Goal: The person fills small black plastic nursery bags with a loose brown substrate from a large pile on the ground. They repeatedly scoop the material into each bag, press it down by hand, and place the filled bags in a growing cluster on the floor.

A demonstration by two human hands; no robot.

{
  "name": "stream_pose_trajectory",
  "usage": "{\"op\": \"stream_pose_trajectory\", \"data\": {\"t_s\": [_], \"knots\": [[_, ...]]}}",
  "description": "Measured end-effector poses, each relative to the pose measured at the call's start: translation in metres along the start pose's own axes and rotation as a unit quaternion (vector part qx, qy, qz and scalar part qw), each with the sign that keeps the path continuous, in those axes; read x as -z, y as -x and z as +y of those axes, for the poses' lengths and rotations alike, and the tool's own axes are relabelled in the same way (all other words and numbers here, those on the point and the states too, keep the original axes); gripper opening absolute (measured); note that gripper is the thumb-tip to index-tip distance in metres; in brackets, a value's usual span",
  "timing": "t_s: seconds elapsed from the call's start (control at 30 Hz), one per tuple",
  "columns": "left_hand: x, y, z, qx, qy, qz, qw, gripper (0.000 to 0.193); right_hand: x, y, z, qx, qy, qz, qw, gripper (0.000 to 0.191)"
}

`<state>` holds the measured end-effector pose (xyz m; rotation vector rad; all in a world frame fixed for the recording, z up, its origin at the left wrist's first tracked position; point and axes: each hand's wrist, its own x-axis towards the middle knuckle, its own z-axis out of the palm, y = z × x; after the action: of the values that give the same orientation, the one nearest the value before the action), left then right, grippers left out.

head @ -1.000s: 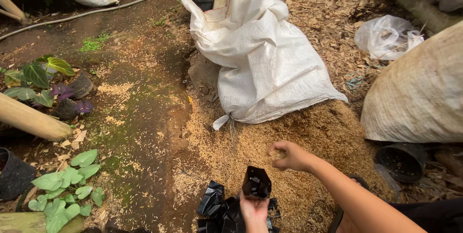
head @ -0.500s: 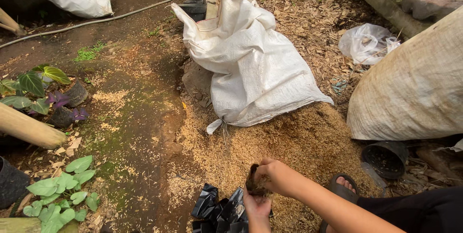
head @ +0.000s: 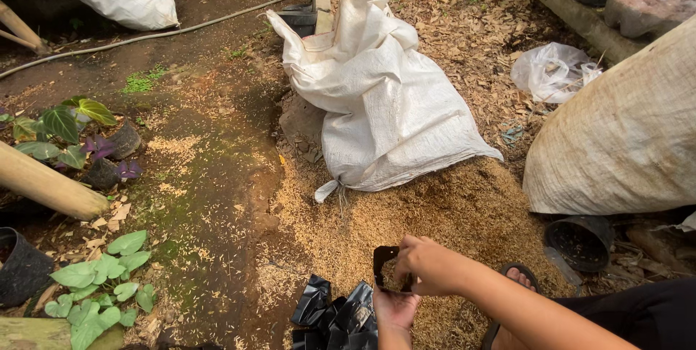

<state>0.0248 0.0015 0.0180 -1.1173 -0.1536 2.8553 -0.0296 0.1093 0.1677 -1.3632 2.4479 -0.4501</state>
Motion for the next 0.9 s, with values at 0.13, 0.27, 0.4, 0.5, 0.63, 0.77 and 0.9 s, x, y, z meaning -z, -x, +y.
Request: {"op": "stream_pose_trajectory", "data": {"t_s": [0.13, 0.27, 0.4, 0.5, 0.63, 0.77, 0.9], "knots": [[0.007, -0.010, 0.003, -0.014, 0.017, 0.007, 1.000, 0.045, 0.001, 0.005, -0.012, -0.022, 0.084, 0.011, 0.996, 0.012], [0.011, -0.008, 0.007, -0.017, 0.008, -0.030, 0.999, 0.049, 0.001, 0.007, -0.013, -0.044, 0.103, 0.027, 0.993, 0.014], [0.011, 0.002, 0.009, -0.019, -0.012, -0.029, 0.999, 0.048, -0.001, 0.000, -0.018, -0.033, 0.110, 0.049, 0.992, 0.021], [0.010, 0.010, 0.008, -0.040, -0.062, -0.025, 0.997, 0.048, -0.009, -0.010, -0.027, -0.063, 0.240, -0.133, 0.960, 0.017], [0.013, 0.005, 0.010, -0.017, -0.098, -0.021, 0.995, 0.046, -0.017, -0.011, -0.032, -0.049, 0.181, -0.055, 0.981, 0.023], [0.024, -0.008, 0.021, -0.012, -0.041, -0.017, 0.999, 0.049, -0.015, -0.011, -0.017, -0.092, 0.203, -0.106, 0.969, 0.025], [0.029, -0.010, 0.036, -0.020, -0.021, -0.008, 1.000, 0.046, -0.017, -0.019, 0.029, -0.101, 0.087, 0.057, 0.989, 0.039]]}}
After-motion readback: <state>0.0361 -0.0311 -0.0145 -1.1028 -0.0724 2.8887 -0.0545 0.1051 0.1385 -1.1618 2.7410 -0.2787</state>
